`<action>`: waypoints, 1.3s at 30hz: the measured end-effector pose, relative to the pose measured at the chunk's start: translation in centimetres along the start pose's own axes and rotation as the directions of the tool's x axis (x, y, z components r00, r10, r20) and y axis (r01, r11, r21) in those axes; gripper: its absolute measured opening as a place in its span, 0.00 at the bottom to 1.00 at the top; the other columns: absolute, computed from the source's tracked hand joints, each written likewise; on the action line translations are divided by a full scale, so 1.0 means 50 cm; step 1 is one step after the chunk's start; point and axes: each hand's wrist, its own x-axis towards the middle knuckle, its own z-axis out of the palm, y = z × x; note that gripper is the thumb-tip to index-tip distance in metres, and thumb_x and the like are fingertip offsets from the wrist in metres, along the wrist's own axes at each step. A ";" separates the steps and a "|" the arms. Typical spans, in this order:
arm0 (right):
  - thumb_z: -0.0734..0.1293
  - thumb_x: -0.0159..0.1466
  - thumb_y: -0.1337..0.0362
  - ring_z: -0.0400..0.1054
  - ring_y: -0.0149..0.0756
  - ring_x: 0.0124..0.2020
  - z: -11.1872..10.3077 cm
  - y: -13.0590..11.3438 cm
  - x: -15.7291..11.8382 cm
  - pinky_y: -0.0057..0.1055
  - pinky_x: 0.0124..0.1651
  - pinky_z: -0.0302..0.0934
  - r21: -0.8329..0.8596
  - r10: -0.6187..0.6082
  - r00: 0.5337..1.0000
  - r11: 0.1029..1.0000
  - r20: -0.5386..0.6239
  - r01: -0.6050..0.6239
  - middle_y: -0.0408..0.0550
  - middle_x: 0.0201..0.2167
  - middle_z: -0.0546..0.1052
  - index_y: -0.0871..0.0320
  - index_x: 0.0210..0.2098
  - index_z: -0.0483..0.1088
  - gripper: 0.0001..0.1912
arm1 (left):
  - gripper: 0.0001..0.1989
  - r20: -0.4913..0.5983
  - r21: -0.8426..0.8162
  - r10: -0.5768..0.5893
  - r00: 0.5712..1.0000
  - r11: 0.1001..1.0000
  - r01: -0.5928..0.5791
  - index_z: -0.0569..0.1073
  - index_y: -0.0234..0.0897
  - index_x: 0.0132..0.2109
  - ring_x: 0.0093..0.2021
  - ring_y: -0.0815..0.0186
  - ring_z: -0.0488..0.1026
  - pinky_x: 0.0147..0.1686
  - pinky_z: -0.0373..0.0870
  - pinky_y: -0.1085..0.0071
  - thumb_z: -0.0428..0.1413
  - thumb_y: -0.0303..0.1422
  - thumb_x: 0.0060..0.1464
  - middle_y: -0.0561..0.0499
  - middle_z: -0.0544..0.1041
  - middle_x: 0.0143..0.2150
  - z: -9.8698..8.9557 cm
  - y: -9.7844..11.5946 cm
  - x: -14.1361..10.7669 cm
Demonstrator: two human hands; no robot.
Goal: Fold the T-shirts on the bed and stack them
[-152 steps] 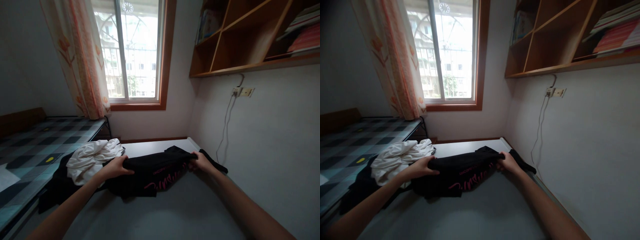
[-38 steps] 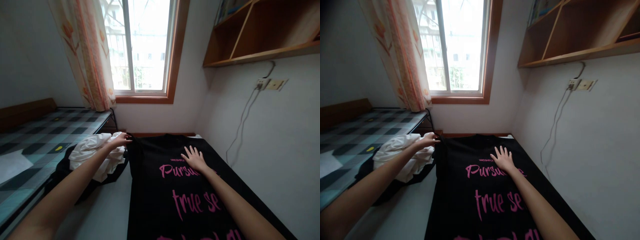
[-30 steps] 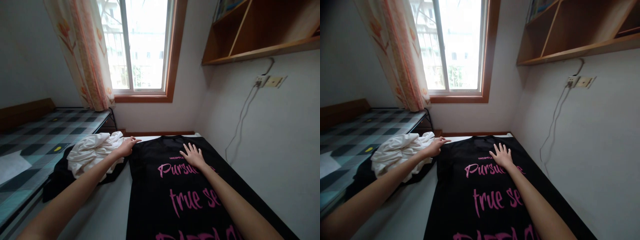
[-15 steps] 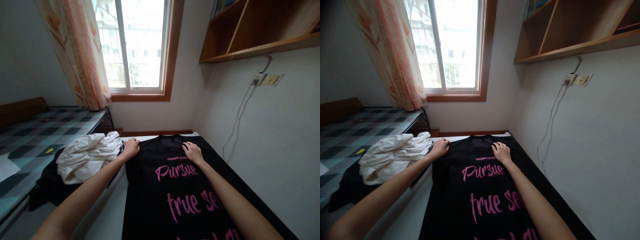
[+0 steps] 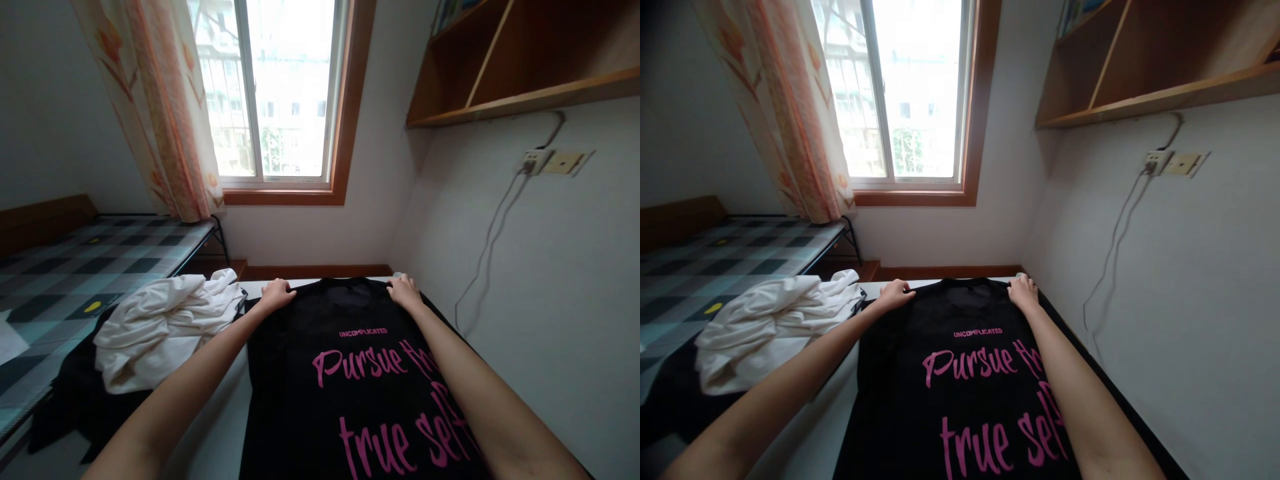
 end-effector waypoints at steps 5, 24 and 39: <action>0.61 0.65 0.62 0.71 0.47 0.47 0.001 -0.005 0.013 0.39 0.47 0.63 0.182 0.186 0.982 0.967 -0.027 -0.178 0.59 0.48 0.74 0.55 0.50 0.75 0.17 | 0.13 -0.120 0.068 0.029 0.992 0.998 -0.020 0.79 0.39 0.41 0.52 0.52 0.73 0.50 0.66 0.60 0.54 0.40 0.57 0.41 0.77 0.50 -0.007 0.001 -0.009; 0.55 0.70 0.56 0.63 0.45 0.62 0.097 -0.024 0.119 0.40 0.62 0.54 0.215 -0.048 0.995 0.974 -0.088 0.066 0.59 0.60 0.71 0.63 0.64 0.62 0.28 | 0.16 -0.104 -0.103 0.273 0.956 0.953 -0.283 0.74 0.43 0.50 0.50 0.59 0.74 0.52 0.60 0.59 0.45 0.27 0.62 0.50 0.80 0.47 0.022 0.032 0.087; 0.51 0.72 0.58 0.56 0.43 0.66 0.090 -0.065 -0.003 0.37 0.66 0.48 0.081 -0.141 0.983 0.985 -0.119 0.151 0.59 0.64 0.66 0.64 0.63 0.65 0.27 | 0.17 0.066 0.213 0.526 0.848 0.823 -0.527 0.80 0.46 0.38 0.52 0.56 0.64 0.55 0.52 0.58 0.52 0.20 0.51 0.46 0.75 0.42 -0.084 -0.093 0.029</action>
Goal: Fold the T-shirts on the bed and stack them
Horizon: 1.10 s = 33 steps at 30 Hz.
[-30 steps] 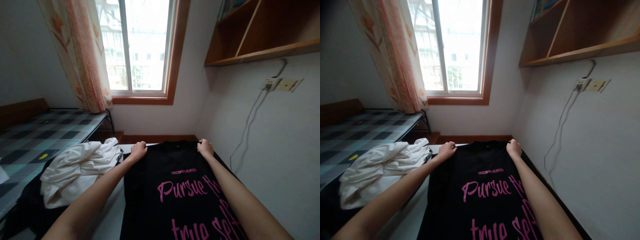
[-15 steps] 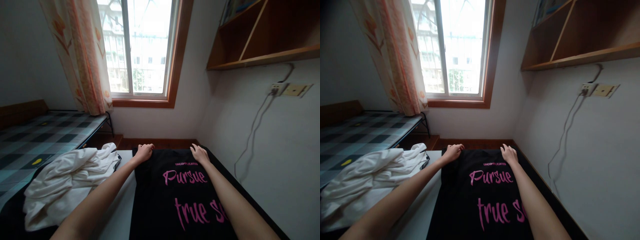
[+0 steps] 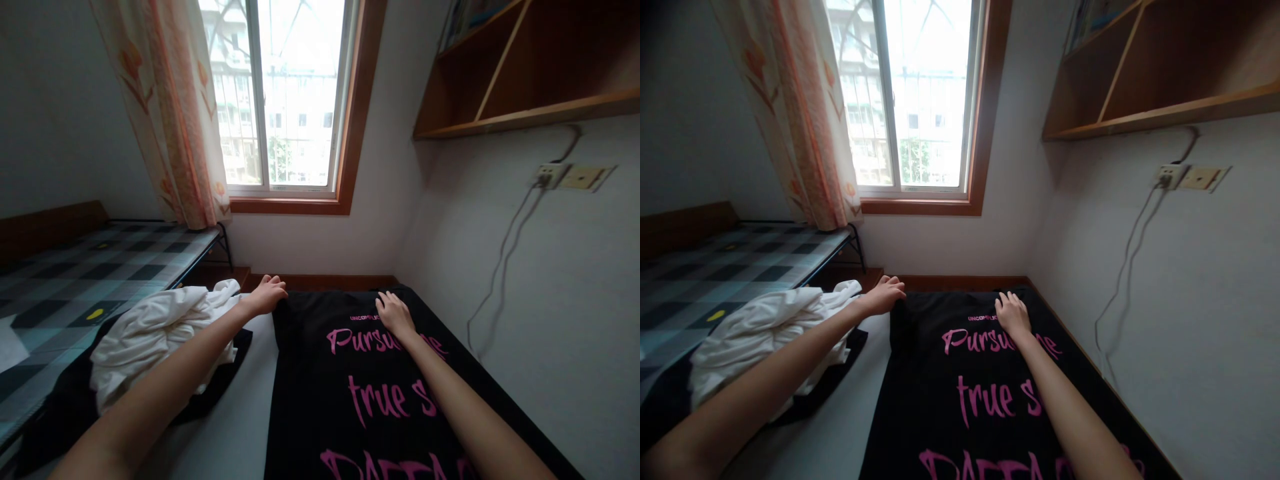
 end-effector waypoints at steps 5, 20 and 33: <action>0.53 0.70 0.61 0.57 0.43 0.66 -0.017 -0.015 -0.047 0.37 0.66 0.48 0.009 0.003 1.000 1.000 -0.006 -0.003 0.59 0.64 0.66 0.66 0.63 0.65 0.27 | 0.14 0.037 0.086 -0.170 0.985 0.982 0.166 0.80 0.43 0.34 0.49 0.58 0.65 0.52 0.57 0.62 0.54 0.20 0.51 0.49 0.75 0.42 -0.040 -0.063 -0.077; 0.52 0.69 0.59 0.53 0.46 0.68 -0.050 -0.068 -0.166 0.41 0.67 0.46 -0.003 -0.006 0.999 1.000 0.052 0.006 0.59 0.66 0.62 0.64 0.64 0.64 0.28 | 0.28 -0.175 -0.030 -0.369 0.913 0.929 0.370 0.61 0.34 0.66 0.58 0.56 0.69 0.57 0.63 0.64 0.46 0.27 0.59 0.38 0.68 0.62 0.013 0.037 -0.219; 0.51 0.69 0.60 0.53 0.45 0.68 -0.052 -0.081 -0.193 0.41 0.67 0.45 -0.009 0.023 0.999 1.000 0.038 -0.022 0.58 0.66 0.63 0.64 0.64 0.64 0.28 | 0.22 -0.250 0.051 -0.478 0.842 0.862 0.504 0.73 0.40 0.58 0.62 0.51 0.63 0.65 0.48 0.55 0.52 0.39 0.57 0.39 0.72 0.60 0.063 0.098 -0.275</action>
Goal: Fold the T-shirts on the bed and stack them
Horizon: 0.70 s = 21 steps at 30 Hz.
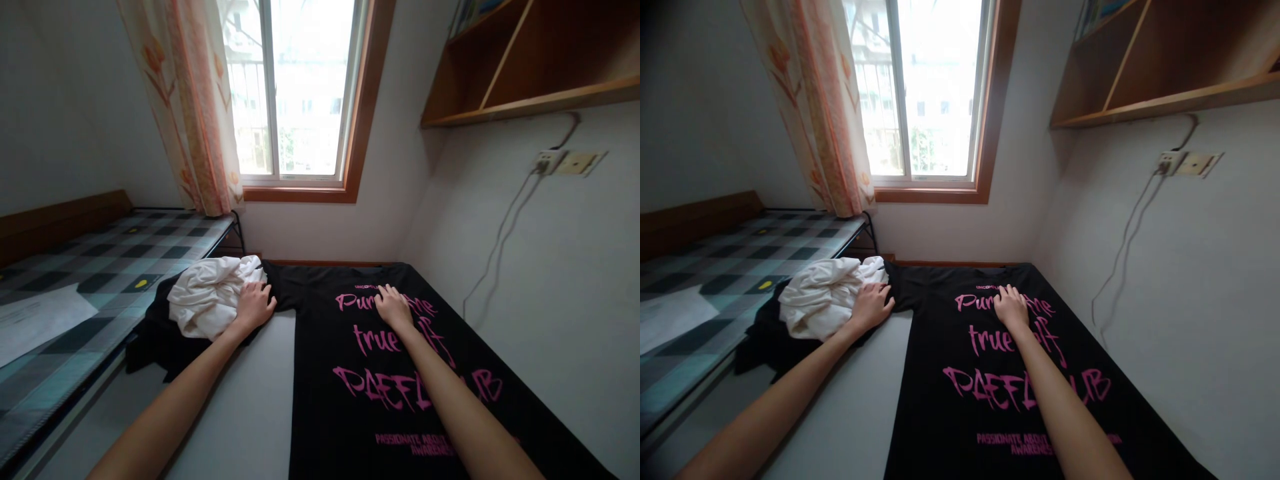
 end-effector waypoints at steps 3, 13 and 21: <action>0.52 0.69 0.60 0.55 0.44 0.67 0.000 0.002 -0.008 0.41 0.67 0.45 0.012 -0.007 1.000 1.000 -0.010 0.008 0.57 0.66 0.64 0.63 0.64 0.64 0.28 | 0.27 0.103 -0.039 0.063 0.993 0.998 -0.059 0.71 0.42 0.60 0.60 0.49 0.65 0.62 0.52 0.54 0.56 0.40 0.52 0.41 0.71 0.59 -0.017 -0.011 0.005; 0.53 0.70 0.59 0.53 0.45 0.68 -0.003 0.011 -0.016 0.41 0.68 0.44 0.035 -0.049 0.998 0.998 0.026 0.048 0.58 0.66 0.63 0.63 0.64 0.64 0.27 | 0.20 0.096 -0.043 0.143 0.985 0.989 -0.139 0.75 0.44 0.52 0.54 0.52 0.70 0.56 0.60 0.57 0.55 0.28 0.51 0.45 0.73 0.55 -0.036 -0.024 0.016; 0.54 0.70 0.60 0.54 0.46 0.68 -0.008 0.014 -0.020 0.41 0.68 0.45 0.046 -0.074 0.997 0.996 0.022 0.073 0.59 0.66 0.63 0.63 0.63 0.65 0.26 | 0.17 -0.047 -0.166 0.008 0.999 0.986 -0.016 0.72 0.44 0.56 0.54 0.55 0.71 0.56 0.60 0.58 0.49 0.37 0.63 0.46 0.75 0.54 -0.028 -0.007 0.017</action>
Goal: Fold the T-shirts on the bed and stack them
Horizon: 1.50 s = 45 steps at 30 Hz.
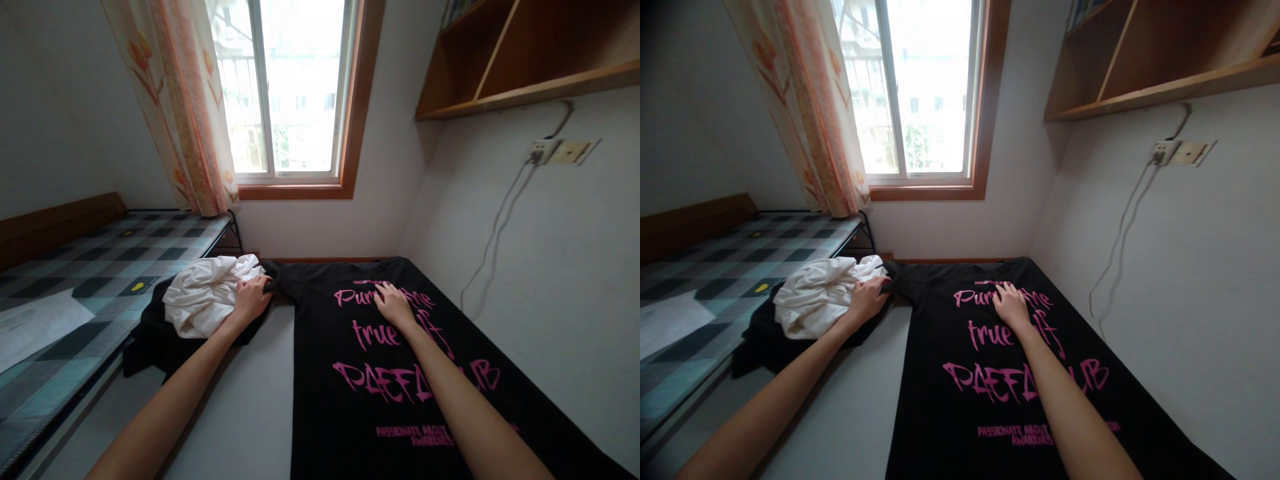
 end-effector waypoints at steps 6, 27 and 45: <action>0.54 0.70 0.60 0.55 0.47 0.67 0.002 0.003 0.000 0.42 0.67 0.47 0.018 -0.023 0.999 1.000 -0.033 0.024 0.60 0.65 0.65 0.64 0.62 0.67 0.26 | 0.21 0.046 0.217 0.102 0.994 0.970 -0.110 0.72 0.46 0.59 0.67 0.46 0.56 0.64 0.45 0.46 0.50 0.43 0.62 0.43 0.69 0.63 0.032 -0.009 -0.019; 0.56 0.69 0.61 0.59 0.49 0.65 0.019 0.018 0.001 0.44 0.66 0.51 0.051 -0.075 0.992 0.995 -0.104 0.081 0.61 0.62 0.68 0.65 0.59 0.70 0.24 | 0.17 -0.068 0.341 -0.168 0.983 0.922 0.181 0.76 0.35 0.49 0.49 0.49 0.69 0.47 0.62 0.56 0.46 0.28 0.59 0.37 0.76 0.45 0.005 -0.059 0.001; 0.66 0.65 0.64 0.54 0.48 0.62 -0.047 -0.434 -0.062 0.46 0.60 0.53 -0.021 -0.815 0.502 0.530 -0.290 0.848 0.53 0.64 0.63 0.50 0.59 0.69 0.22 | 0.22 -0.270 0.009 -0.294 0.917 0.952 0.307 0.76 0.35 0.54 0.50 0.52 0.71 0.53 0.64 0.58 0.47 0.23 0.56 0.40 0.77 0.49 0.032 -0.068 0.007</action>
